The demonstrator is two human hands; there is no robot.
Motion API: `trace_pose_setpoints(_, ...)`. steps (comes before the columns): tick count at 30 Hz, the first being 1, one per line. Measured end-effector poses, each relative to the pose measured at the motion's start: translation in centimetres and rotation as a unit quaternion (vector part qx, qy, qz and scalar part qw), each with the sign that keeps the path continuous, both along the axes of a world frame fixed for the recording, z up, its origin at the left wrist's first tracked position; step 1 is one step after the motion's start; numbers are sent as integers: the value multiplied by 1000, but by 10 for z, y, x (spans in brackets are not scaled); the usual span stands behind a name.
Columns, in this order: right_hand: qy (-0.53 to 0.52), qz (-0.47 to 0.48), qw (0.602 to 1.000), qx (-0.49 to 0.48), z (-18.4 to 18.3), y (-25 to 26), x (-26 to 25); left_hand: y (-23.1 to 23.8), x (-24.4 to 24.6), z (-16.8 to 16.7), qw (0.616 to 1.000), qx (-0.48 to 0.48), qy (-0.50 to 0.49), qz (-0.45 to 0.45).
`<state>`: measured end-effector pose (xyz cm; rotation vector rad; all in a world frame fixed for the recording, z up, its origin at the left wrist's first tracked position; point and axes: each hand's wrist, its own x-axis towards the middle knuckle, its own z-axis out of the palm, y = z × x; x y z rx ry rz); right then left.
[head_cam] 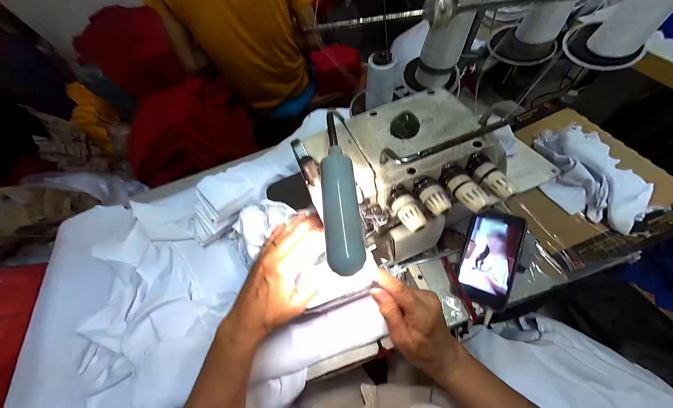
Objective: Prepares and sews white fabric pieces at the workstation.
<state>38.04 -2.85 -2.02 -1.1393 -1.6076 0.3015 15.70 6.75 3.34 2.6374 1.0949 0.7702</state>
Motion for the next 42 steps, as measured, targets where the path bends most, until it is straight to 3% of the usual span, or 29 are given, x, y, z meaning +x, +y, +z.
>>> trace_pose_setpoints(2,73,12,994,-76,-6,-11,7,7,-7,4,1000,-6,6,1)
trace_pose_setpoints(4,143,7,975,-168,-10,-20,19,-7,-8,10,997,17,5,71)
trace_pose_setpoints(6,200,-16,952,-230,-14,-24,31,-37,2,12,979,122,-17,160)
trace_pose_setpoints(8,234,-32,936,-263,-25,-28,38,-74,18,-1,966,194,-63,157)
trace_pose_setpoints(9,248,-35,930,-269,-31,-29,39,-91,30,-12,973,174,-90,124)
trace_pose_setpoints(12,238,-32,936,-258,-39,-29,40,-116,74,-52,995,66,-59,47)
trace_pose_setpoints(15,211,-29,943,-255,-42,-30,41,-115,94,-78,997,24,15,78)
trace_pose_setpoints(18,210,-22,943,-257,-45,-32,41,-110,92,-74,997,16,-3,72)
trace_pose_setpoints(22,212,-9,946,-246,-42,-28,42,-100,78,-69,993,-68,-85,37)
trace_pose_setpoints(25,225,2,946,-233,-34,-34,41,-101,74,-60,989,-112,-87,35)
trace_pose_setpoints(35,215,41,961,-169,-33,-44,24,-100,68,-66,988,-118,-101,19)
trace_pose_setpoints(39,202,32,969,-141,-28,-44,24,-99,64,-68,975,-157,-153,20)
trace_pose_setpoints(42,238,73,953,-171,-16,-48,22,-104,64,-68,969,-111,-218,45)
